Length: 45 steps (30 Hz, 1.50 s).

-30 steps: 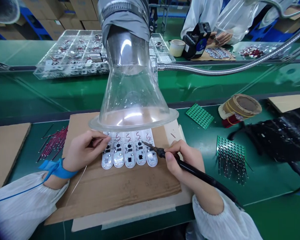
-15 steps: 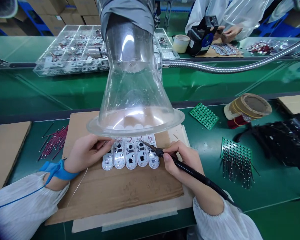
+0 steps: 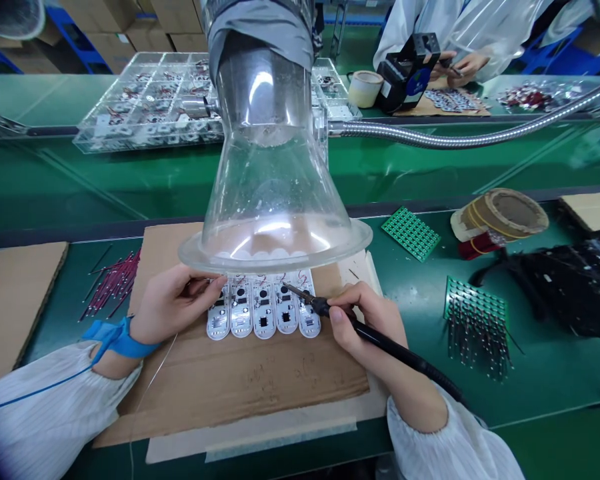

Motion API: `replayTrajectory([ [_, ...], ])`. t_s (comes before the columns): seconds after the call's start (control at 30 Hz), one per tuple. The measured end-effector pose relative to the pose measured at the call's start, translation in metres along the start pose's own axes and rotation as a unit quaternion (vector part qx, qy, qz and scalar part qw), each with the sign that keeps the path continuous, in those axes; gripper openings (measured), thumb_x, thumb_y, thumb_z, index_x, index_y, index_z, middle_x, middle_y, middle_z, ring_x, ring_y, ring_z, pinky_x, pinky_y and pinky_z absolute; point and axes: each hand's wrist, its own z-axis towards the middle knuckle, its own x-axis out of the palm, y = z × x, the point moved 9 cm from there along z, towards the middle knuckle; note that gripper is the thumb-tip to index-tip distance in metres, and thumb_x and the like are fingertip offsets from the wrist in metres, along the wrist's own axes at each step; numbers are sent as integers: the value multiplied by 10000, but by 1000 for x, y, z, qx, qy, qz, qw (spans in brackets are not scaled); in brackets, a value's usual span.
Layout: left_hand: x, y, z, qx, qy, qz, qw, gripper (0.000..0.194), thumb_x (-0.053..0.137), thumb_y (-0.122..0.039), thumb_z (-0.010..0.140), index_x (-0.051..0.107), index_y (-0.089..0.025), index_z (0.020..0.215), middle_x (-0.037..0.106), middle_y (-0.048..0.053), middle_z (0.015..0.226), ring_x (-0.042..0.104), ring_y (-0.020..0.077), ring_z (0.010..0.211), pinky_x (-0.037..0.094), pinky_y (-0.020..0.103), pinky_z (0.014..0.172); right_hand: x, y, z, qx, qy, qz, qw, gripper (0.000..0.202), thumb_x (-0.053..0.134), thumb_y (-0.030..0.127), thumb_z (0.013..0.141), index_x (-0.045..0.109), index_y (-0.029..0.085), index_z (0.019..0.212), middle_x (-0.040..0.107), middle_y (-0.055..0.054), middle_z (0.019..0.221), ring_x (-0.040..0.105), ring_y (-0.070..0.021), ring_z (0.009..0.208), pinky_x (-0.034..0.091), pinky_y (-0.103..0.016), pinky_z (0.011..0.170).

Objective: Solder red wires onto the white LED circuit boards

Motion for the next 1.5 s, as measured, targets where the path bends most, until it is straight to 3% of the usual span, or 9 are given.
replayTrajectory([
  [0.2,2,-3,2,27,0,2,1000,224,615,-264,1077,697,-205,877,420,-86,615,380,90,497,296,233,501,8,9,6,-22,17,-7,1000,159,748,381,1044,720,275,929,781,-3,769,735,-165,617,549,-251,545],
  [0.5,4,-6,0,61,-5,-1,998,188,644,-245,1070,700,-200,897,487,-80,636,441,86,519,320,225,513,10,5,10,12,45,-30,998,153,721,333,1013,694,265,879,778,-8,772,729,-171,629,530,-257,542],
  [0.7,-14,14,0,-37,-50,-78,995,106,677,-201,1016,761,-205,952,571,-36,708,521,117,606,436,248,595,10,16,16,10,67,-39,997,114,705,278,987,700,259,874,755,6,745,695,-155,595,490,-244,512],
  [0.83,-27,34,1,-99,-84,-123,984,119,707,-236,1000,808,-216,938,596,-19,734,535,132,642,448,274,625,-1,19,11,-2,30,-13,999,135,735,317,1020,699,261,902,729,12,738,671,-149,594,501,-247,535],
  [0.93,-27,39,-2,-92,-86,-122,985,48,753,-234,967,788,-213,941,413,-79,630,433,102,565,395,248,584,-11,19,8,1,-22,47,999,215,725,429,1070,692,267,932,714,6,730,669,-159,603,531,-263,560],
  [1.0,-24,40,-5,-86,-83,-135,984,36,768,-225,956,737,-209,953,362,-104,616,383,85,528,361,221,543,-9,19,6,9,-38,69,997,250,716,478,1083,697,270,945,701,9,707,656,-158,585,530,-262,551],
  [1.13,-23,37,-9,-51,-88,-147,984,98,750,-175,946,659,-213,940,392,-110,633,375,70,514,345,182,512,7,18,4,8,-44,63,997,218,727,458,1082,708,277,963,737,15,744,660,-140,583,533,-239,554],
  [1.27,-24,31,-8,-13,-87,-147,985,118,737,-135,940,651,-216,948,405,-107,643,368,65,509,340,172,503,22,10,0,3,-13,54,998,183,731,416,1077,708,274,964,769,10,792,702,-142,615,547,-225,558],
  [1.5,-20,24,-6,12,-65,-145,987,145,738,-120,956,633,-220,964,444,-103,656,367,61,504,328,173,491,27,7,-1,10,8,21,1000,172,732,394,1064,713,263,954,747,4,737,694,-152,569,524,-232,510],
])
